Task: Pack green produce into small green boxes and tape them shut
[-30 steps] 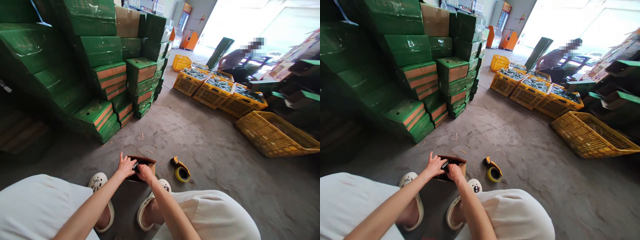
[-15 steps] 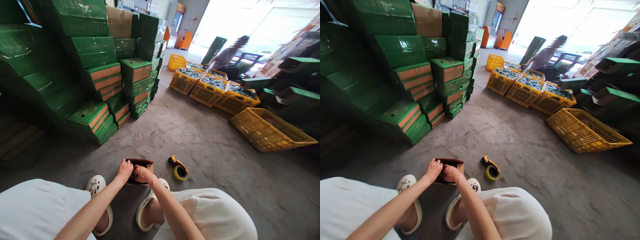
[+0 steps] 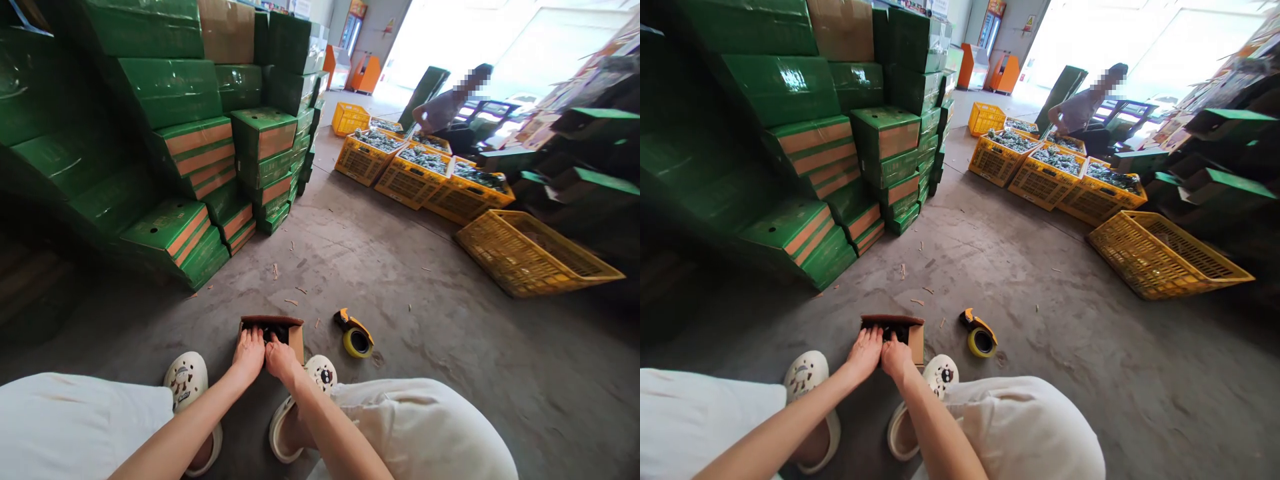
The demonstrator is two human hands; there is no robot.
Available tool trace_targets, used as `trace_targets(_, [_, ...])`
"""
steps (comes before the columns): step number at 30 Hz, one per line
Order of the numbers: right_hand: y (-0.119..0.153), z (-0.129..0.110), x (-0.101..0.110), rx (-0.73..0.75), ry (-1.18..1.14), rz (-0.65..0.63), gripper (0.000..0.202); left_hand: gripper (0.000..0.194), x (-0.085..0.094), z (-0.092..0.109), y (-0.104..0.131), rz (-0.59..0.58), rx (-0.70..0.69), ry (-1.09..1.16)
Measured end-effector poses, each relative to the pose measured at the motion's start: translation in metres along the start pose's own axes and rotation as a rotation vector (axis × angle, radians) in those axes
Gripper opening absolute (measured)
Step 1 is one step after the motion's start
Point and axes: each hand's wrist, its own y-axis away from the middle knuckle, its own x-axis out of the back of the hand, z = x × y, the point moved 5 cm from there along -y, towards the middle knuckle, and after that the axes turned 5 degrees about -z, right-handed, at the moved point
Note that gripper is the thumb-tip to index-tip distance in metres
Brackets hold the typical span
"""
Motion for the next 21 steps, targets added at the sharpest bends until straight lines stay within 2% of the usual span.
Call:
trace_targets(4, [-0.001,-0.003,0.003,-0.062,0.001,0.013,0.049,0.061,-0.004,-0.001,-0.013,-0.09,-0.025,0.018])
trace_targets(11, [-0.008,0.012,0.027,-0.134,-0.068,-0.008,0.038,0.087,0.002,0.0,-0.032,-0.221,-0.075,0.044])
trace_targets(15, [0.001,0.043,0.05,-0.295,-0.093,0.032,0.042,0.09,0.009,-0.002,-0.023,-0.219,-0.064,0.061])
trace_targets(18, [0.01,0.064,0.062,-0.374,-0.102,0.047,0.043,0.082,0.014,-0.005,-0.011,-0.178,-0.029,0.07])
trace_targets(21, [0.013,0.061,0.061,-0.325,-0.12,0.041,0.042,0.077,0.021,-0.006,-0.007,-0.125,-0.006,0.07])
